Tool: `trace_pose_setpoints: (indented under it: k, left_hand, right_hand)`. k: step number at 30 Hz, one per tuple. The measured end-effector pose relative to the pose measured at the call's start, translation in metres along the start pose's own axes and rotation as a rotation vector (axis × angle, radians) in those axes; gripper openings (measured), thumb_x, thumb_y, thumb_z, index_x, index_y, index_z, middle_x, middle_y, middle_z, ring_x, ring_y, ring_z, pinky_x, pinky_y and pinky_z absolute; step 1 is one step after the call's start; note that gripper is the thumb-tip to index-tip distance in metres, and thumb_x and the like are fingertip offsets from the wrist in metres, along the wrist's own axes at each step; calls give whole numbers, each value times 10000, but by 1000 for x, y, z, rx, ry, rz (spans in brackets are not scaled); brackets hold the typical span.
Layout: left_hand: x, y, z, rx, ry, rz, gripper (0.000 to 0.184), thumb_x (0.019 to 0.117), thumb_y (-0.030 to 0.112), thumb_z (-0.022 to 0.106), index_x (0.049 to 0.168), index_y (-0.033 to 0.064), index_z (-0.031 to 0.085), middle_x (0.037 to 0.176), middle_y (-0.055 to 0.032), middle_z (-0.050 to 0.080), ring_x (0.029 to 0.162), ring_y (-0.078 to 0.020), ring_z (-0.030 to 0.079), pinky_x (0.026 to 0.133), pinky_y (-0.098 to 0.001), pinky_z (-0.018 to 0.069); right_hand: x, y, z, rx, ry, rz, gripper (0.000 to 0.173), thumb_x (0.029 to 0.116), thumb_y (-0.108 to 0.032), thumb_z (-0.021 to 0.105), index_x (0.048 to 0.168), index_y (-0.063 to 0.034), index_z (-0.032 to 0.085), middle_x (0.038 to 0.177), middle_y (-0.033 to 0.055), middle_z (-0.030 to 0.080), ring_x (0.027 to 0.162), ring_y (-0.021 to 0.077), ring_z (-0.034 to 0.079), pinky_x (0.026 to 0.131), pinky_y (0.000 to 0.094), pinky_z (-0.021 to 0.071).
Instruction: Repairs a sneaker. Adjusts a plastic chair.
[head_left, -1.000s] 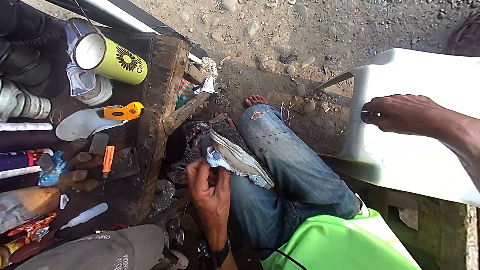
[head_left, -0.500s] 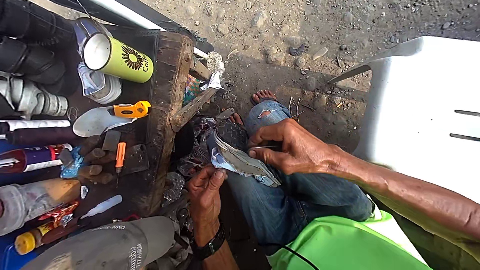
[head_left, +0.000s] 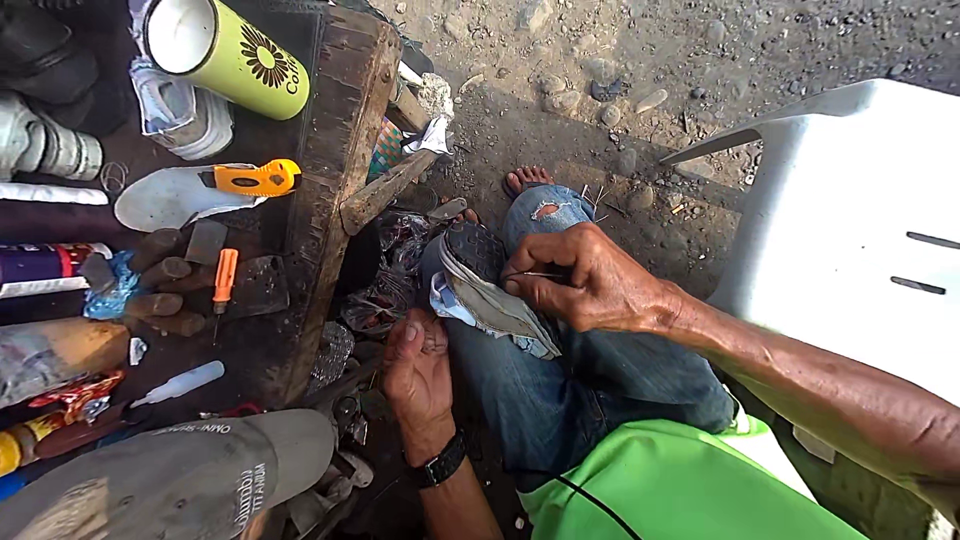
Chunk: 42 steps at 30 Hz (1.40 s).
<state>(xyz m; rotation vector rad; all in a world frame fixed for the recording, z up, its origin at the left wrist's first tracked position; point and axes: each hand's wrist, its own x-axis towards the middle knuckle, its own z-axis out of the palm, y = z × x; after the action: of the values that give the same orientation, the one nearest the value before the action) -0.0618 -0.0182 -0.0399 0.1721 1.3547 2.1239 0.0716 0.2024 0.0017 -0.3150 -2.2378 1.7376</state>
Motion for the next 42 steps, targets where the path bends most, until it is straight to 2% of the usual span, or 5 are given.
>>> trace_pose_setpoints:
  k: [4, 8, 14, 23, 42]
  left_hand:
    - [-21, 27, 34, 656, -157, 136, 294, 1031, 268, 599, 1134, 12, 699, 951, -23, 730, 826, -110, 685, 714, -241, 574]
    - [-22, 29, 72, 924, -144, 167, 270, 936, 269, 730, 1034, 22, 687, 859, -6, 736, 773, -94, 723, 683, -237, 622]
    - [-11, 10, 88, 774, -92, 226, 192, 915, 26, 712, 1083, -57, 671, 928, -72, 748, 873, -138, 740, 819, -281, 635]
    - [-4, 22, 78, 303, -18, -7, 176, 913, -53, 619, 1069, -40, 699, 979, -107, 748, 902, -146, 729, 851, -312, 614]
    - [-10, 3, 78, 239, 73, 128, 172, 892, -55, 655, 1055, -53, 709, 985, -118, 749, 931, -156, 727, 870, -313, 607]
  right_hand:
    - [-1, -4, -15, 90, 4, 24, 107, 958, -136, 672, 910, -64, 736, 717, -44, 635, 596, 0, 553, 520, 172, 458]
    - [-16, -11, -48, -19, 111, 107, 154, 926, -136, 673, 1070, -116, 624, 856, -32, 640, 648, 53, 587, 536, 212, 512]
    - [-47, -12, -60, -78, 110, 52, 411, 996, -160, 646, 1396, -73, 608, 968, -32, 689, 762, 32, 629, 660, 189, 565]
    - [-38, -10, -22, -176, -46, -68, 337, 1087, -328, 498, 1270, -160, 725, 944, -8, 695, 807, 64, 632, 697, 272, 520]
    - [-25, -11, -10, -283, -72, -25, 345, 1073, -298, 473, 1293, -198, 720, 892, -7, 653, 759, 93, 612, 647, 298, 494]
